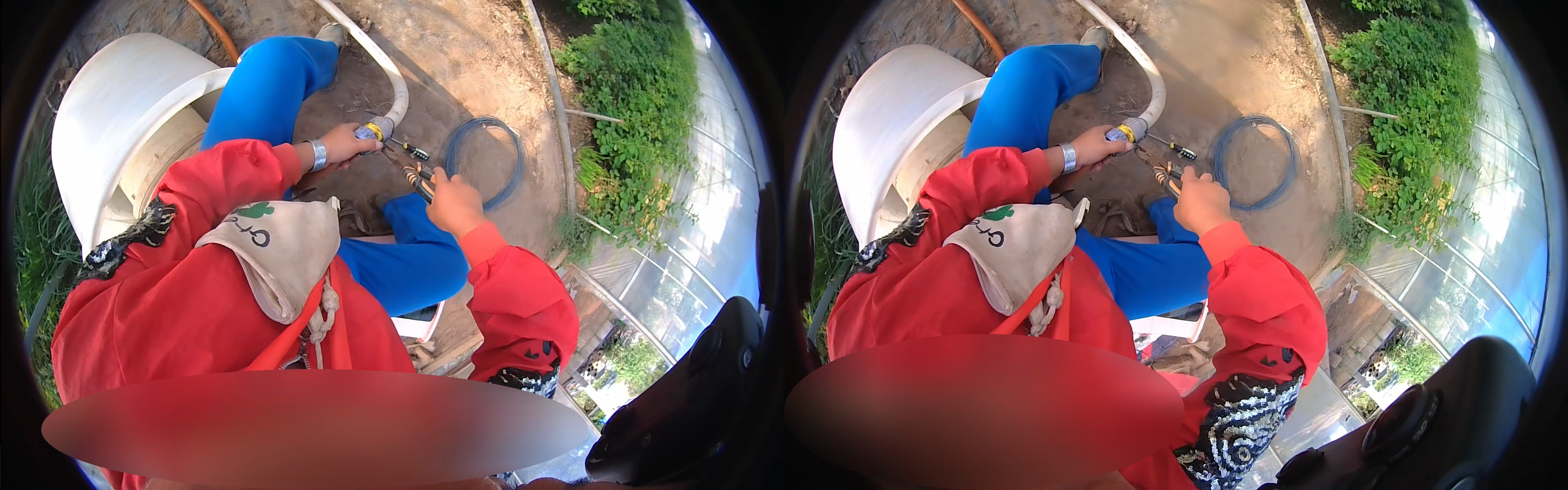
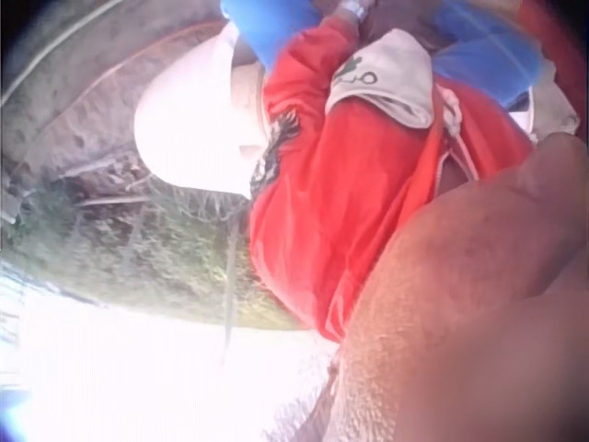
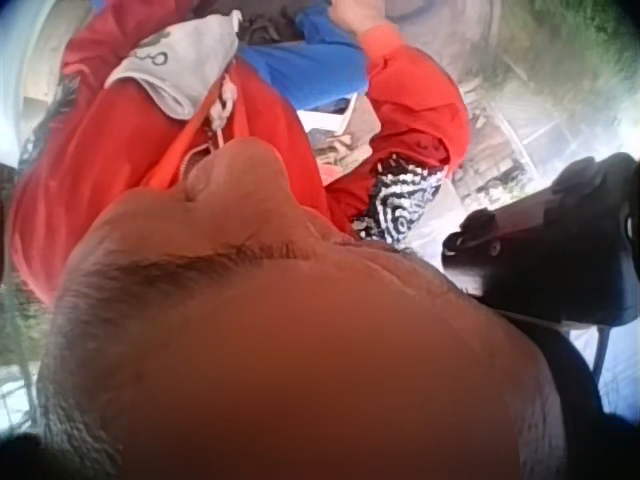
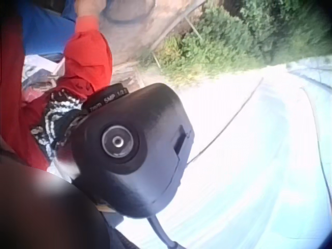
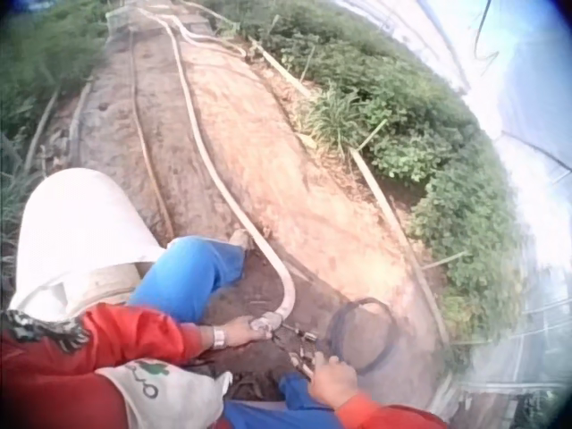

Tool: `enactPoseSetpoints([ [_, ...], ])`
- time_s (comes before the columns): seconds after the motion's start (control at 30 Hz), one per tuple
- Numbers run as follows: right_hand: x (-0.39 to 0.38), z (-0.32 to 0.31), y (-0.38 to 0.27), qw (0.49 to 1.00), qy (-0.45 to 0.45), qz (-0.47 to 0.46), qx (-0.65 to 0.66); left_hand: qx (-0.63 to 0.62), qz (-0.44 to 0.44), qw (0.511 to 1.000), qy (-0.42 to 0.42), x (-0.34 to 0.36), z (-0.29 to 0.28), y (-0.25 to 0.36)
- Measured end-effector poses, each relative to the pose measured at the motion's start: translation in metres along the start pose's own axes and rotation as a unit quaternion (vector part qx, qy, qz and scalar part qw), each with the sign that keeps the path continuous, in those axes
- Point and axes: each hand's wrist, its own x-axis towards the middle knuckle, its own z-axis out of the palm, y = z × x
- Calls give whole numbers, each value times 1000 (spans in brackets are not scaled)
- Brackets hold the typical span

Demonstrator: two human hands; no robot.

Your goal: The person uses pliers to cut a blue hose and then secures a connector onto a white pipe using a screwdriver. The person works on the ground in an outdoor area.

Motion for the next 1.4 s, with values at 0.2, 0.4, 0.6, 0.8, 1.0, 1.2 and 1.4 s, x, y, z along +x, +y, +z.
enactPoseSetpoints([
  [0.2,7,-49,24,971,-188,-83,120,2,31,998,-54,-35,-18,13],
  [0.4,60,-56,72,824,-440,-162,319,-18,32,993,-108,-50,-26,22],
  [0.6,78,-20,82,741,-472,-187,441,-23,1,995,-98,-47,-21,26],
  [0.8,16,-11,68,914,-163,-117,351,-68,58,994,-59,-33,-14,29],
  [1.0,-32,6,52,909,-65,-141,387,-102,76,991,-41,-34,-19,29],
  [1.2,-61,32,29,931,357,-24,-66,-79,34,995,-45,-30,-20,41],
  [1.4,-35,2,57,953,12,-59,298,-68,61,995,-46,-34,-16,41],
])
